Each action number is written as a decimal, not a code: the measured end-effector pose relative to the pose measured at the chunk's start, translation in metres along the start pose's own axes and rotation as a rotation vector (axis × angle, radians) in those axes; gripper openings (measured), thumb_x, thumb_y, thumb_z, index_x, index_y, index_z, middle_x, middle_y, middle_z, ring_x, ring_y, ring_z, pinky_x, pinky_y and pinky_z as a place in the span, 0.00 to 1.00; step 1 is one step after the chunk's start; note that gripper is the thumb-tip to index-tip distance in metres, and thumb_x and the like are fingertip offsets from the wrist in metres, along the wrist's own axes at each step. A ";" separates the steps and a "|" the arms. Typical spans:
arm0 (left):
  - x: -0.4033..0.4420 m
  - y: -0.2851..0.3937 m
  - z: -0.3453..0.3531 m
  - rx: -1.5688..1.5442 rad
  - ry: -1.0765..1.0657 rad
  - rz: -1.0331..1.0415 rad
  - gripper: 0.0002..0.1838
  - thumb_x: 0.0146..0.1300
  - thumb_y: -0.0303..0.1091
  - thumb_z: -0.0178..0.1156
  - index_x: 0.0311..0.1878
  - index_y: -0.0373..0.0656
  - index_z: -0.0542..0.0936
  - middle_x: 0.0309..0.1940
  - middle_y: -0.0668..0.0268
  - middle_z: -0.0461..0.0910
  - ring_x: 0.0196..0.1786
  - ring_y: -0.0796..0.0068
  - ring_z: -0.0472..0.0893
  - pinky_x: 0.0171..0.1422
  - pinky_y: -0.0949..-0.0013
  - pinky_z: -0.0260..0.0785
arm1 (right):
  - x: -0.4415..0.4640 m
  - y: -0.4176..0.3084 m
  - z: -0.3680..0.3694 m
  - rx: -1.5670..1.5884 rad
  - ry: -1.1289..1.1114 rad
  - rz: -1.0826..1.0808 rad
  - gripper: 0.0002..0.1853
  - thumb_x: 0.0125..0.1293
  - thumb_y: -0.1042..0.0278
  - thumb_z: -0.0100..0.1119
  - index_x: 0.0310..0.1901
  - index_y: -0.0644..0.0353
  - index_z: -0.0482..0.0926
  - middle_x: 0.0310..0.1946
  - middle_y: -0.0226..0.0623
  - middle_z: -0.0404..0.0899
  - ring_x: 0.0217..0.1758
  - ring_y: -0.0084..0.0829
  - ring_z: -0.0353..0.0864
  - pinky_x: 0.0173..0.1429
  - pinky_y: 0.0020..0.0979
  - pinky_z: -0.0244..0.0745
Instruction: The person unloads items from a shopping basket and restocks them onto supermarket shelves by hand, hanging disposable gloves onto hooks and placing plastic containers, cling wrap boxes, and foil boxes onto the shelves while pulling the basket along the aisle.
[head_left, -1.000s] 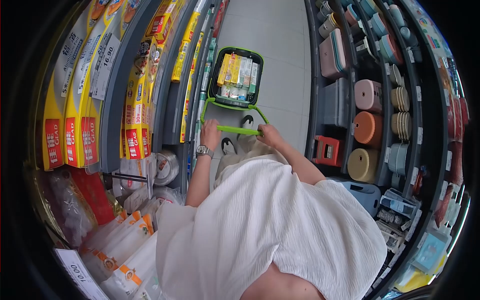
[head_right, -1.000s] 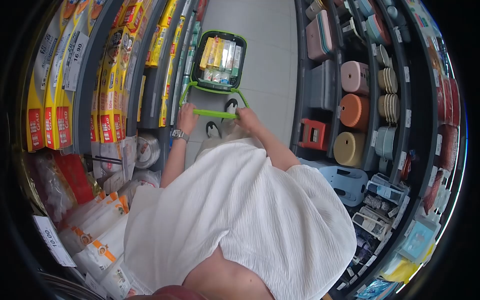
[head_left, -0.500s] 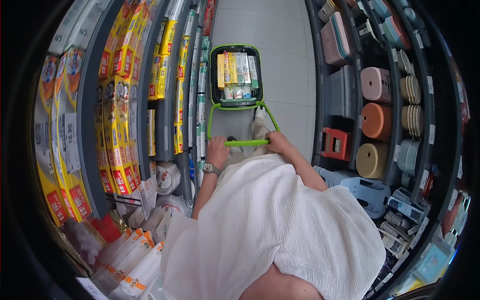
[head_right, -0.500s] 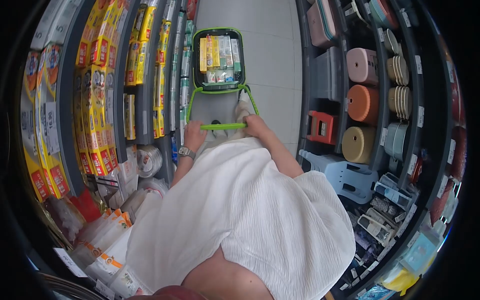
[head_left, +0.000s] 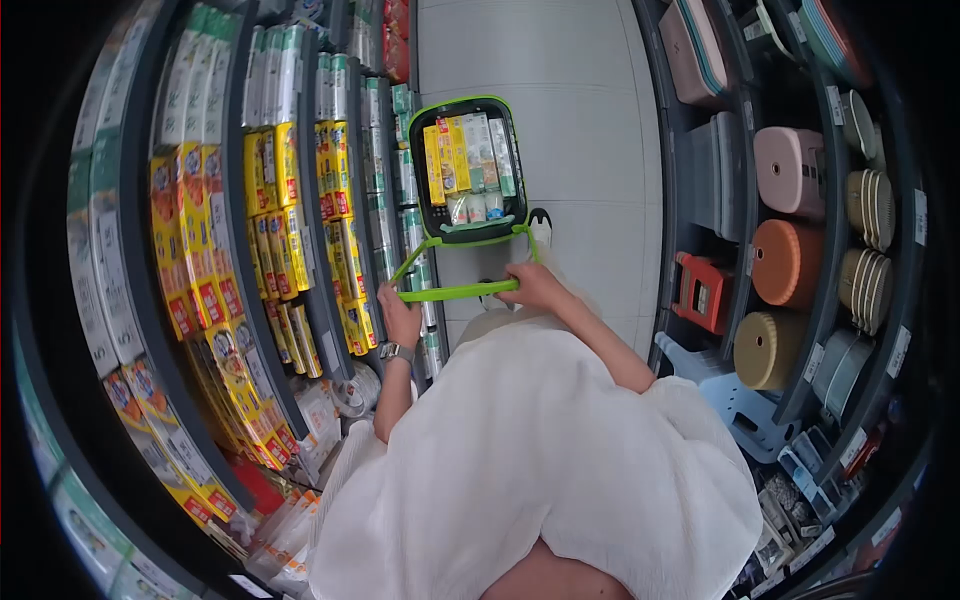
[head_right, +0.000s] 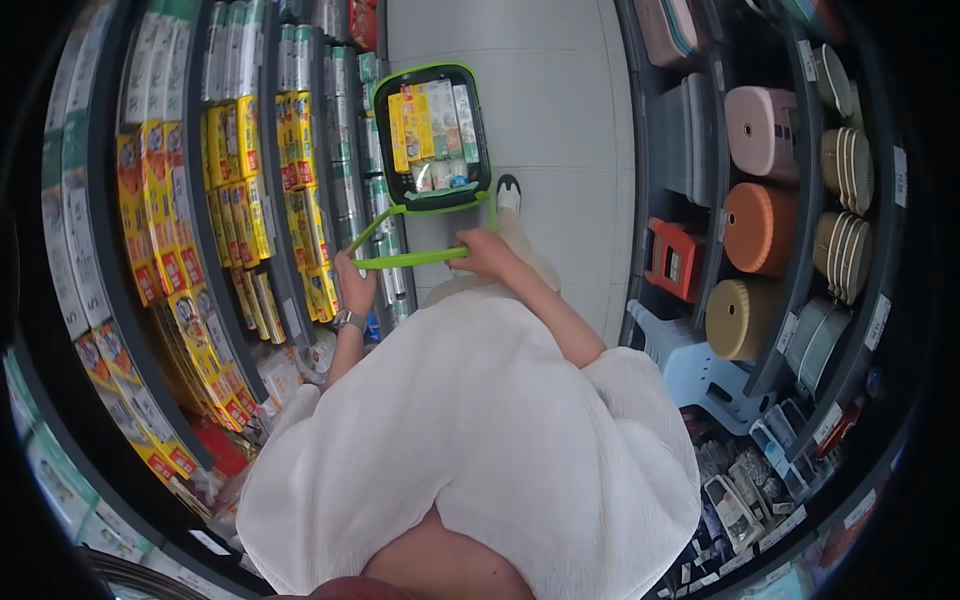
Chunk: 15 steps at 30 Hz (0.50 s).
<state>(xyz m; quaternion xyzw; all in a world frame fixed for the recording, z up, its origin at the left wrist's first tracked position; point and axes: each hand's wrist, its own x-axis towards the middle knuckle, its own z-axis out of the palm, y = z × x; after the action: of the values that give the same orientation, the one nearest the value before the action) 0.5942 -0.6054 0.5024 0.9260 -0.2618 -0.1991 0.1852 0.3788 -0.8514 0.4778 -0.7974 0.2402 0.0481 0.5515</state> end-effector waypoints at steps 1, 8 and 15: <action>0.005 0.007 0.001 0.016 -0.027 0.000 0.30 0.59 0.26 0.67 0.64 0.32 0.68 0.67 0.40 0.65 0.70 0.36 0.67 0.75 0.52 0.63 | 0.003 0.000 -0.008 -0.018 0.000 -0.016 0.18 0.54 0.53 0.71 0.35 0.61 0.84 0.30 0.50 0.84 0.37 0.52 0.85 0.44 0.47 0.79; 0.046 0.024 0.011 0.023 0.003 -0.081 0.27 0.58 0.29 0.70 0.58 0.33 0.71 0.55 0.47 0.74 0.61 0.46 0.74 0.68 0.54 0.66 | 0.035 0.026 -0.025 -0.178 -0.177 -0.050 0.19 0.54 0.47 0.67 0.33 0.58 0.85 0.29 0.50 0.84 0.37 0.54 0.85 0.44 0.53 0.79; 0.051 0.046 0.013 0.039 0.040 -0.126 0.29 0.58 0.33 0.73 0.59 0.33 0.72 0.56 0.48 0.75 0.60 0.49 0.76 0.67 0.55 0.67 | 0.063 0.028 -0.043 -0.108 -0.318 -0.013 0.20 0.52 0.47 0.65 0.32 0.58 0.87 0.30 0.49 0.86 0.38 0.54 0.86 0.45 0.51 0.80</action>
<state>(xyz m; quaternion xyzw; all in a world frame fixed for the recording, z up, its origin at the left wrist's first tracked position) 0.6092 -0.6736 0.4983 0.9479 -0.2032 -0.1868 0.1593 0.4136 -0.9190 0.4495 -0.8096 0.1418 0.1830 0.5394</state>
